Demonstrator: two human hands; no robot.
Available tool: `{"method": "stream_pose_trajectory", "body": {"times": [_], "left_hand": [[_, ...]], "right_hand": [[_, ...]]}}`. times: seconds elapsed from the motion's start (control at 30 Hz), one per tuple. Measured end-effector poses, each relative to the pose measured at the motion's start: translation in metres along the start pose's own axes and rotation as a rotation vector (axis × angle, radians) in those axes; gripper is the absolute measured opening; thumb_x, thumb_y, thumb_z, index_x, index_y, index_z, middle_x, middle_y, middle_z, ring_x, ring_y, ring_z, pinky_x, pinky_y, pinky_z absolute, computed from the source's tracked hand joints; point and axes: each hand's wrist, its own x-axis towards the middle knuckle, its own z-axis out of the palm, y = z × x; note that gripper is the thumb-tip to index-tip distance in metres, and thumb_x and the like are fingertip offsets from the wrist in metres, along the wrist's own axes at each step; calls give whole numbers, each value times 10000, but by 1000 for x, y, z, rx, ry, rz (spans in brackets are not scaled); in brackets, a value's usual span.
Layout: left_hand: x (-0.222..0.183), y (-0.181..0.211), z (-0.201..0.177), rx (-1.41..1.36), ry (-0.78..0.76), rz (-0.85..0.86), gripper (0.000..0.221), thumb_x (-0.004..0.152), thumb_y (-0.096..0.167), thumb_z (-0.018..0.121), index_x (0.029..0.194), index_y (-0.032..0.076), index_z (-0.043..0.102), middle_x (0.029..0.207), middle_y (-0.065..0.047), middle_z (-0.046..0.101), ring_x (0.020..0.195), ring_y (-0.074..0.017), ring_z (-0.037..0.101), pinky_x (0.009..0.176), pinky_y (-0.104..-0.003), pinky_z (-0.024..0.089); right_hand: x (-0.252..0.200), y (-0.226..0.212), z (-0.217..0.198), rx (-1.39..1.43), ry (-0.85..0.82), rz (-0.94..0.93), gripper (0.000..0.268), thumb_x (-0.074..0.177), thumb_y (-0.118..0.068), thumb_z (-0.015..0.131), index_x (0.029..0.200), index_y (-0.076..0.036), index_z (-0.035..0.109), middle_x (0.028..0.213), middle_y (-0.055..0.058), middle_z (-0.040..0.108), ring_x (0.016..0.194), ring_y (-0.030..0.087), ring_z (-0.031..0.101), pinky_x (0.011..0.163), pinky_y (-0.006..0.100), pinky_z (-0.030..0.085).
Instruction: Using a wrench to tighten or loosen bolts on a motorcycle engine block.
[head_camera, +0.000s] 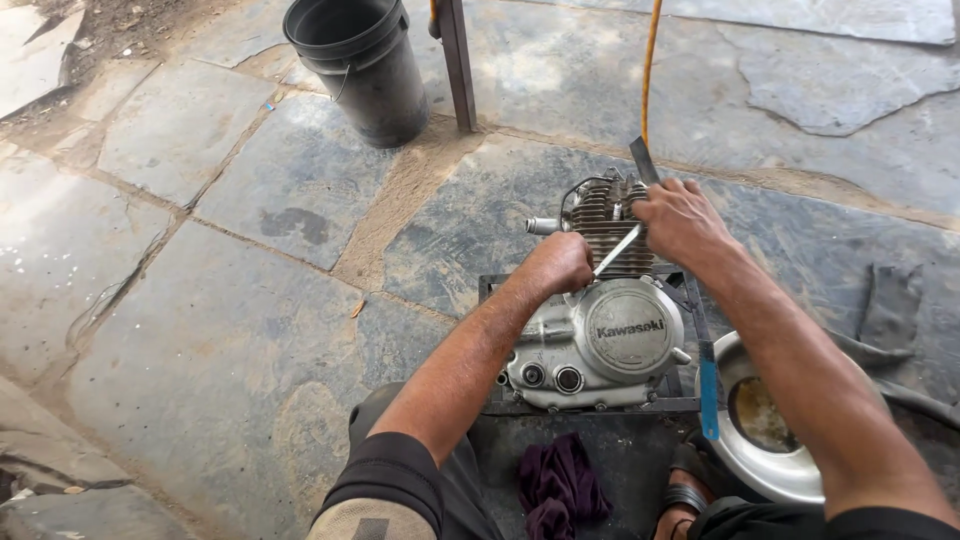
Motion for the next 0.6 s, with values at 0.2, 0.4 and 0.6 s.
{"method": "stream_pose_trajectory", "body": {"times": [0.2,0.4,0.6], "left_hand": [[5,-1,-8,61,46,-27,180,868,148,707,1006,112,816,912,-99,775,795,-196,743,805,-386,619],[-2,2,-3,-26,41,-92,165,874,174,706,989,92,791,877,-101,768,787,-194,742,796,-383,619],[-12,10,-8,-82,36,-100,177,877,140,677,1004,129,799,868,-89,780,776,-172,746,788,-381,625]], "right_hand": [[45,-24,-3,59,236,-140,152,793,-97,731,937,-96,779,1106,117,715,1210,248,583,1143,457,390],[33,-12,-11,107,-27,-106,107,866,-147,719,964,-116,751,972,50,704,1073,188,614,1108,402,451],[-28,26,-4,110,-207,36,299,912,-411,692,972,-121,731,919,75,698,896,222,662,902,438,568]]}}
